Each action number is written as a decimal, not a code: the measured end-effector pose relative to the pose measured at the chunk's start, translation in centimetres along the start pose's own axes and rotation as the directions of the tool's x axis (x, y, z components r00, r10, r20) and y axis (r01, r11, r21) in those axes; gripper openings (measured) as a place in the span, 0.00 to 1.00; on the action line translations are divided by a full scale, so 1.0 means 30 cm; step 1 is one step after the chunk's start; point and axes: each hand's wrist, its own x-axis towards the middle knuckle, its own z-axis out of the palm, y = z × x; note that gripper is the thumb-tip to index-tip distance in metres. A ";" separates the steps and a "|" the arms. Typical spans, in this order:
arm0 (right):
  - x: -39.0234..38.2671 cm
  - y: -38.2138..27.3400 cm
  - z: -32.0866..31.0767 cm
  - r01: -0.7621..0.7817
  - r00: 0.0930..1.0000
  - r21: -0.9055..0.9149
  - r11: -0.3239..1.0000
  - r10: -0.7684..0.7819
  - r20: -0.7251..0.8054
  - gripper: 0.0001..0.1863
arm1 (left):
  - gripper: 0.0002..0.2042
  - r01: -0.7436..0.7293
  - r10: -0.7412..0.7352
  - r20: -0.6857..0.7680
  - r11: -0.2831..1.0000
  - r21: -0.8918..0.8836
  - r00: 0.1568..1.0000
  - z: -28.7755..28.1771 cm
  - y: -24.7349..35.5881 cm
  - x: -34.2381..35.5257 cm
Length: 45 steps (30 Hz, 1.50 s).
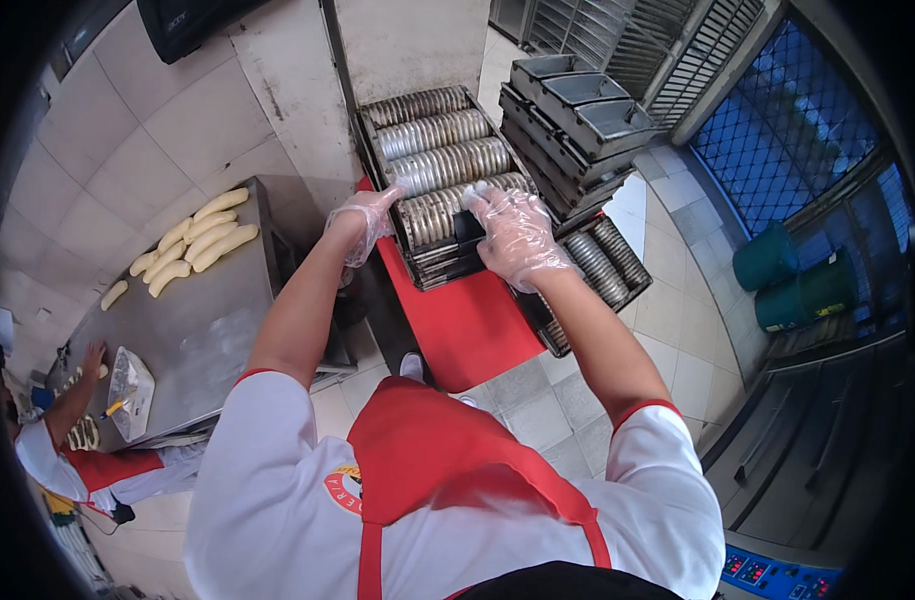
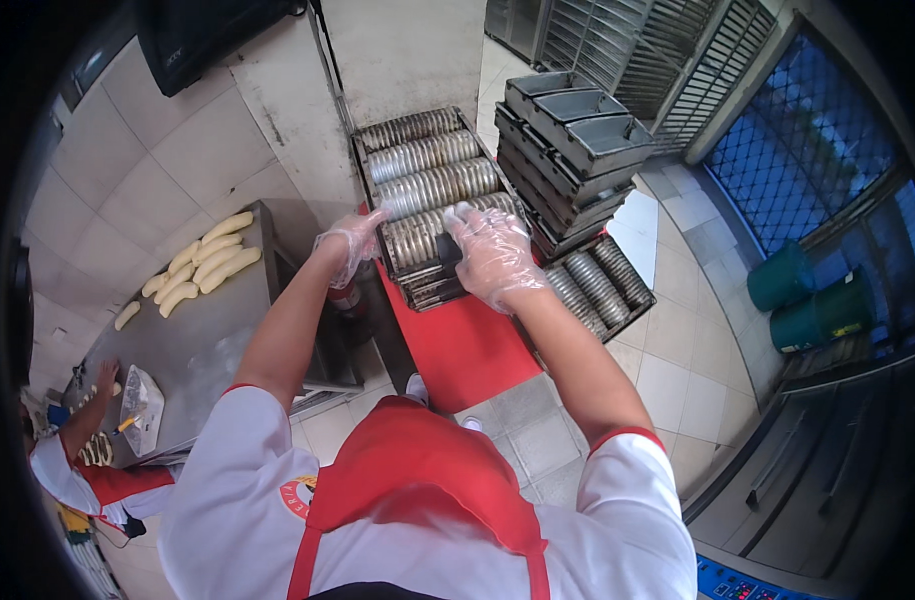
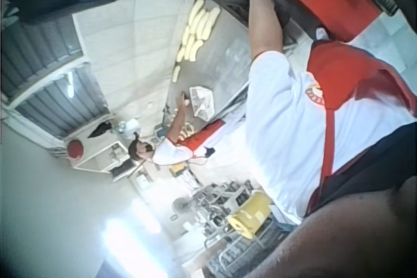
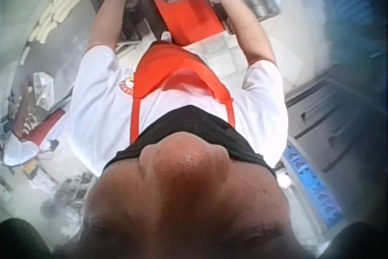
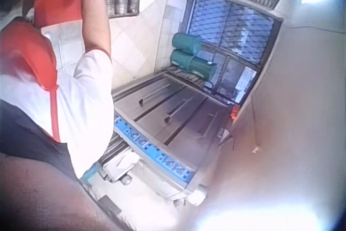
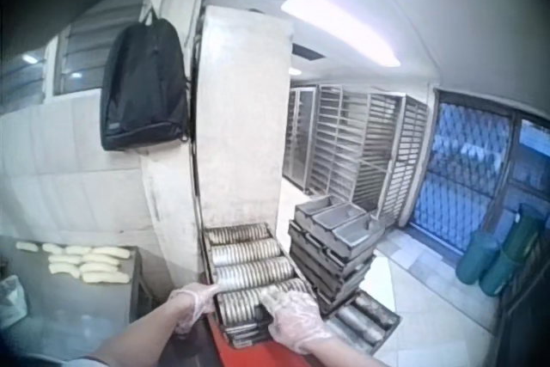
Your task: The person rolls out pieces of dough by hand on a metal table and places them into long grooved baking trays.
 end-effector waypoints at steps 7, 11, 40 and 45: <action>-0.025 -0.010 -0.107 0.098 0.952 -0.018 0.995 -0.088 0.292 0.17 | 0.30 -0.087 0.090 0.055 0.995 -0.050 0.994 0.023 -0.016 -0.002; -0.265 -0.054 -0.156 -0.036 0.840 0.065 0.997 -0.005 0.543 0.20 | 0.28 -0.032 0.044 0.069 0.985 -0.169 0.997 0.021 -0.029 0.007; -0.571 -0.358 0.014 -0.857 0.480 0.295 0.423 0.863 0.156 0.18 | 0.29 0.193 0.505 0.134 -0.066 -0.979 0.853 -0.706 0.986 0.593; -0.500 -0.390 -0.048 -0.463 0.356 0.886 -0.032 0.908 0.219 0.28 | 0.23 -0.142 0.687 -0.033 0.104 -0.984 0.726 -0.436 0.705 0.204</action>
